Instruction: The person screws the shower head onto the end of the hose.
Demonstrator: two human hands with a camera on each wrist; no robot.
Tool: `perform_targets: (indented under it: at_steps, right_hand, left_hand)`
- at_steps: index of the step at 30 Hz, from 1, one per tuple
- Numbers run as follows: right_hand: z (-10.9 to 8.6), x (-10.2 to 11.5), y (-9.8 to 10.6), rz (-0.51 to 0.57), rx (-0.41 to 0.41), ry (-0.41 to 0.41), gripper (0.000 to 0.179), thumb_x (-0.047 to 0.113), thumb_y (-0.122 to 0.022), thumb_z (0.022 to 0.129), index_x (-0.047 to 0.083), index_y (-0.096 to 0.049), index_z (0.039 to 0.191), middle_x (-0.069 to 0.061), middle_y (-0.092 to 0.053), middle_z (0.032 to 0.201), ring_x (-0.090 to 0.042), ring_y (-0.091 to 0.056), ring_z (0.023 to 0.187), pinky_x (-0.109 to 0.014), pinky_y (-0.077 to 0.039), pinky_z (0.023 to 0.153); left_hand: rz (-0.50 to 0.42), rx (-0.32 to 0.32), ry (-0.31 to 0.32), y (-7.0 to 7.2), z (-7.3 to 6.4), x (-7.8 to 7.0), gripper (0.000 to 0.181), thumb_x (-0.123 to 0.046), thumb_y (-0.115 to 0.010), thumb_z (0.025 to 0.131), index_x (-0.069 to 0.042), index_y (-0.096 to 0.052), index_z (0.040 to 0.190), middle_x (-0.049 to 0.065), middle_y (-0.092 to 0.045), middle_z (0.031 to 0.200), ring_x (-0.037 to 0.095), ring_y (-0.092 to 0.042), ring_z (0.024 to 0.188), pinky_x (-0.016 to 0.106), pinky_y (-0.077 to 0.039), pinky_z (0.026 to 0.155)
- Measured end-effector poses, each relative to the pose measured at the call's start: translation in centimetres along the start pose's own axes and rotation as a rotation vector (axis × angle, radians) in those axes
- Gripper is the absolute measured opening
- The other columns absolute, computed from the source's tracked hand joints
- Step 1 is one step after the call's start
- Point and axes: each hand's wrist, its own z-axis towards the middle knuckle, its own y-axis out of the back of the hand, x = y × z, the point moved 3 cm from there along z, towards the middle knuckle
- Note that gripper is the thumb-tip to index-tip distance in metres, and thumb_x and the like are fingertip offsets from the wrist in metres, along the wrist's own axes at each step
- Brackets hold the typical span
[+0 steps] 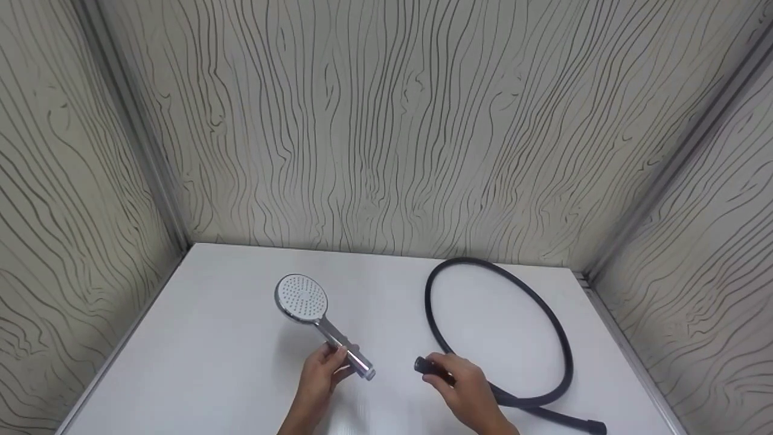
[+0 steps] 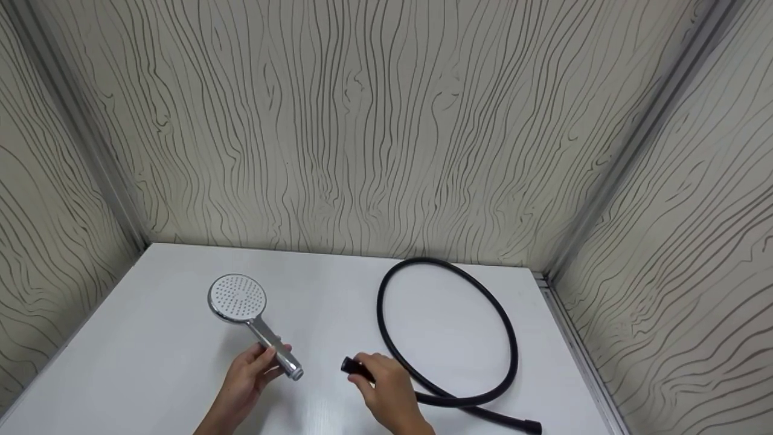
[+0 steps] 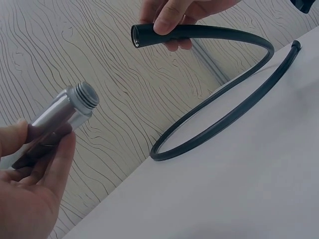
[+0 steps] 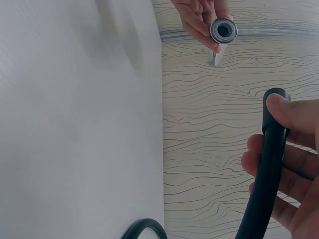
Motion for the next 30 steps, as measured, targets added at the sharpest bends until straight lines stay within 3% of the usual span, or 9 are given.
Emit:
perform_targets:
  at_steps: [5,14,30]
  right_hand:
    - [0.0,-0.1,-0.2,0.003,-0.006,0.008,0.022,0.042,-0.059,0.083,0.024,-0.062,0.097,0.016,-0.063,0.084,0.006,-0.056,0.072,-0.012,-0.052,0.058]
    - [0.0,0.2,-0.3,0.003,0.010,-0.010,0.017,0.026,-0.067,0.081,0.024,-0.062,0.097,0.016,-0.063,0.084,0.005,-0.056,0.072,-0.013,-0.052,0.059]
    - [0.4,1.2,-1.3,0.029,0.022,0.029,0.013,0.033,-0.061,0.084,0.024,-0.063,0.094,0.018,-0.061,0.078,0.006,-0.052,0.067,-0.012,-0.050,0.055]
  left_hand:
    - [-0.004,0.002,-0.007,-0.2,-0.1,0.0,0.059,-0.033,-0.046,0.093,0.007,-0.028,0.133,0.007,-0.061,0.113,0.016,-0.060,0.106,0.028,-0.050,0.095]
    - [0.012,-0.007,-0.022,-0.5,-0.1,0.0,0.059,-0.033,-0.047,0.092,0.007,-0.029,0.132,0.015,-0.057,0.122,0.018,-0.059,0.109,0.028,-0.050,0.095]
    - [0.025,0.014,-0.068,-1.4,-0.6,-0.2,0.067,-0.034,-0.048,0.092,0.007,-0.021,0.137,0.022,-0.046,0.132,0.023,-0.054,0.117,0.027,-0.049,0.096]
